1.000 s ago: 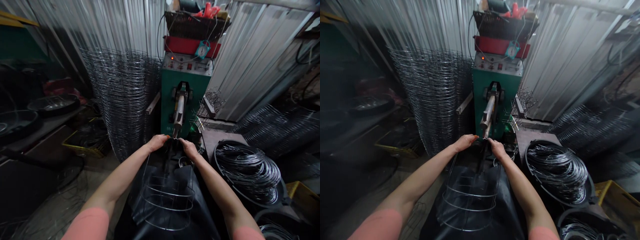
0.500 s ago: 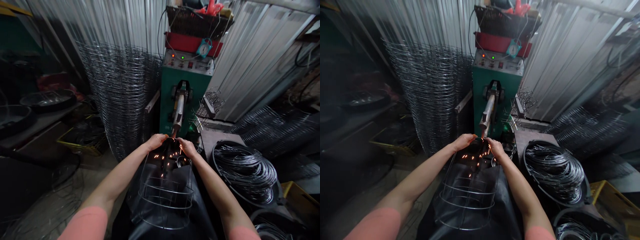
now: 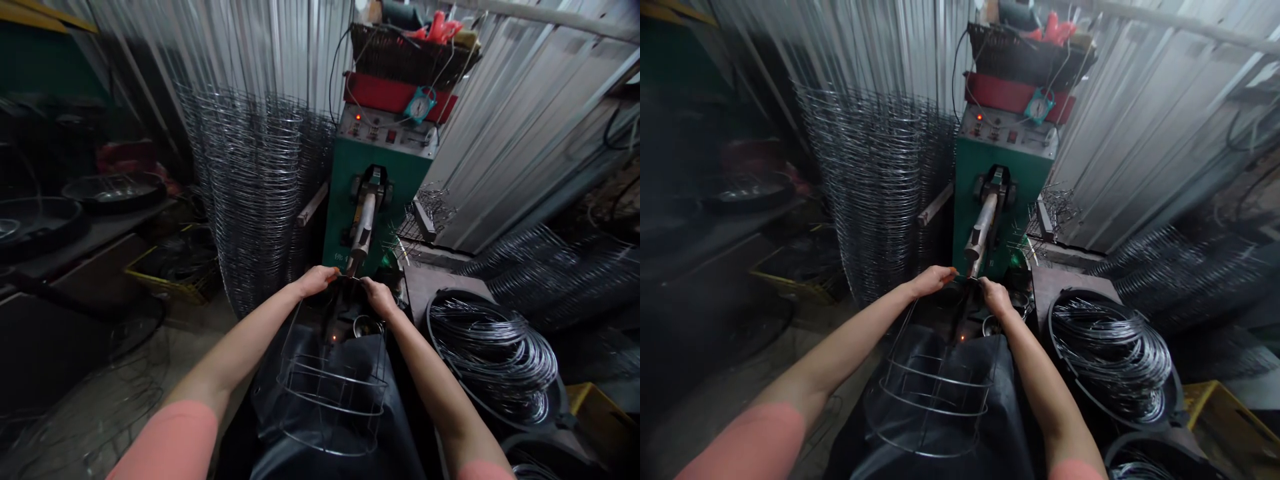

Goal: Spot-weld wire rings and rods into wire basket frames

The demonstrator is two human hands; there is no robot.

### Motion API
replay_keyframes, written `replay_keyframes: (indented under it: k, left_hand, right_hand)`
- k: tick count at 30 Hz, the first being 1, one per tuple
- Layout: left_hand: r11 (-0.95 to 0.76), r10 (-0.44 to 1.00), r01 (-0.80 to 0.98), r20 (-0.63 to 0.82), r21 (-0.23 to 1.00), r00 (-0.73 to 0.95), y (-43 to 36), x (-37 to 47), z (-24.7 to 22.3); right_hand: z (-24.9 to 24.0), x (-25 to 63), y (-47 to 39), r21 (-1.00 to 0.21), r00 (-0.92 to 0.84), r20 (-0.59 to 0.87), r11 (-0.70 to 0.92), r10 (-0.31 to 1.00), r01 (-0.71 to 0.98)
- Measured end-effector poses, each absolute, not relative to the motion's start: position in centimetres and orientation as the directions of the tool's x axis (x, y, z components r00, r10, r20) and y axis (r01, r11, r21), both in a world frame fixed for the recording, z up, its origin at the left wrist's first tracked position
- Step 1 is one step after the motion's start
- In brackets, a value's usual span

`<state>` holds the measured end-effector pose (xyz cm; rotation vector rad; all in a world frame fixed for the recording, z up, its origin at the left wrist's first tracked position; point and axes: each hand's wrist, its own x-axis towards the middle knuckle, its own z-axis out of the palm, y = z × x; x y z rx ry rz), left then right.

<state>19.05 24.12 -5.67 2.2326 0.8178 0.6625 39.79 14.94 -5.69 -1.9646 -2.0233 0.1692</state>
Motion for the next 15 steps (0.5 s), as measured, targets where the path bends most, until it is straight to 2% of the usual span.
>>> replay_keyframes:
  k: [6, 8, 10, 12, 13, 14, 15]
  left_hand:
    - [-0.583, 0.709, 0.419, 0.184, 0.696, 0.681, 23.6, 18.9, -3.8]
    - [-0.57, 0.739, 0.46, 0.18, 0.681, 0.649, 22.9, 17.6, -2.8]
    - [-0.512, 0.803, 0.492, 0.188, 0.704, 0.566, 21.0, 15.0, -2.0]
    - [-0.369, 0.88, 0.451, 0.149, 0.813, 0.452, 17.8, 11.6, -2.2]
    - [-0.24, 0.912, 0.402, 0.064, 0.883, 0.404, 15.7, 9.7, -2.8]
    - [-0.053, 0.922, 0.358, -0.091, 0.932, 0.375, 13.3, 8.0, -3.6]
    - [0.19, 0.88, 0.326, -0.308, 0.926, 0.361, 10.9, 6.4, -4.7]
  right_hand:
    - [-4.4, 39.0, 14.8, -0.351, 0.032, 0.116, 0.011, 0.993, 0.936]
    - [-3.4, 39.5, 12.6, -0.3, 0.039, 0.138, 0.004, 0.99, 0.954]
    - [-2.9, 41.4, 8.0, -0.192, 0.101, 0.156, -0.07, 0.983, 0.979]
    - [-3.8, 44.9, 0.9, -0.1, 0.235, 0.116, -0.224, 0.965, 0.969]
    - [-4.8, 47.0, -3.3, -0.08, 0.318, 0.063, -0.313, 0.946, 0.946]
    - [-6.1, 49.1, -7.6, -0.059, 0.413, -0.007, -0.413, 0.91, 0.909]
    - [-7.6, 51.1, -12.0, -0.052, 0.503, -0.072, -0.507, 0.861, 0.861]
